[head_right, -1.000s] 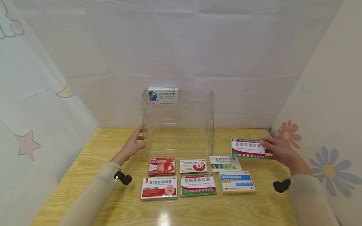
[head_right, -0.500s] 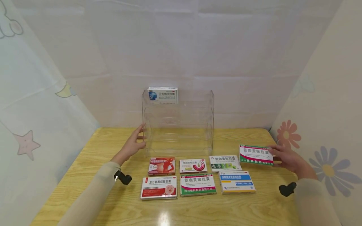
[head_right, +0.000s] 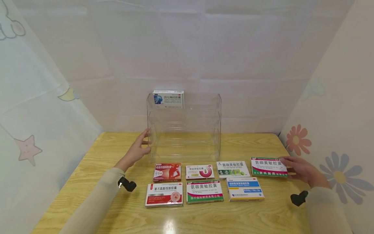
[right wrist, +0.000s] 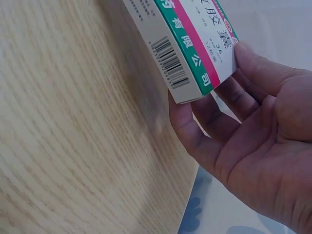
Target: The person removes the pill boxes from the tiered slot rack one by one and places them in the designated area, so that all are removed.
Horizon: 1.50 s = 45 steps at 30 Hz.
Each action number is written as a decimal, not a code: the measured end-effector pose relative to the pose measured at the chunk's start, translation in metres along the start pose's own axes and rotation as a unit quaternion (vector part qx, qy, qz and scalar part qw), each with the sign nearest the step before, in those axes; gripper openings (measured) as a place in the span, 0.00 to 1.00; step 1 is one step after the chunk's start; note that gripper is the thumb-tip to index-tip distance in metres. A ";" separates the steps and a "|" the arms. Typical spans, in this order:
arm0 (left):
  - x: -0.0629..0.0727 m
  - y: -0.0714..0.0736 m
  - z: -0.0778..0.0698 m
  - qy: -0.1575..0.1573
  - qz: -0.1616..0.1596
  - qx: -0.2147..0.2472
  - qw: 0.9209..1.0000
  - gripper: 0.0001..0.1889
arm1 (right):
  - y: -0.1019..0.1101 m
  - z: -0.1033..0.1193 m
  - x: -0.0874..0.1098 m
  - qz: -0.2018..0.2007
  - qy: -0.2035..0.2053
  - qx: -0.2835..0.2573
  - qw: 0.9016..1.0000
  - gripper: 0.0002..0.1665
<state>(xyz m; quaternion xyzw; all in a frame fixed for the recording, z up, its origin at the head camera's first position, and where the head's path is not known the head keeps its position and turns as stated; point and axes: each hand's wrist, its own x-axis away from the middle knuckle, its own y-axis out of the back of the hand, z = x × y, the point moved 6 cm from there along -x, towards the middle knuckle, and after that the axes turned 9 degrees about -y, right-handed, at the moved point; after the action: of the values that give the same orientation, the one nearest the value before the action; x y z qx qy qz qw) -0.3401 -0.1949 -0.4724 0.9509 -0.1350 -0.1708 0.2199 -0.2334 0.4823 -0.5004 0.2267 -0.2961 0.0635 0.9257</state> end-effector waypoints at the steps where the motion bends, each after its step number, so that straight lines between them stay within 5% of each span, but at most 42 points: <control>1: 0.000 0.000 0.000 0.000 -0.001 0.000 1.000 0.49 | 0.000 -0.001 -0.001 0.000 -0.001 0.003 1.000 0.46; 11: 0.000 -0.001 0.001 0.001 0.000 -0.006 1.000 0.49 | -0.007 0.004 -0.005 -0.070 0.032 0.098 0.992 0.49; 20: 0.002 -0.001 -0.002 0.001 0.002 -0.010 1.000 0.50 | -0.006 0.004 -0.011 -0.145 0.026 0.083 0.986 0.47; 33: 0.000 -0.002 0.002 0.003 0.002 -0.005 1.000 0.50 | -0.013 0.022 -0.002 -0.210 0.063 0.141 0.965 0.36; 40: 0.000 -0.001 0.002 0.005 0.002 -0.008 1.000 0.50 | -0.027 0.050 0.001 -0.227 0.126 0.174 0.950 0.35; 45: 0.000 -0.001 0.002 0.009 0.001 -0.005 1.000 0.50 | -0.045 0.082 0.005 -0.196 0.187 0.160 0.949 0.34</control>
<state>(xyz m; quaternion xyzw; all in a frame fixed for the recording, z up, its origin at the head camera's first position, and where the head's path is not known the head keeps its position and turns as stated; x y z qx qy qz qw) -0.3405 -0.1944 -0.4744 0.9511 -0.1334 -0.1625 0.2263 -0.2606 0.4049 -0.4555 0.4095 -0.0535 -0.0319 0.9102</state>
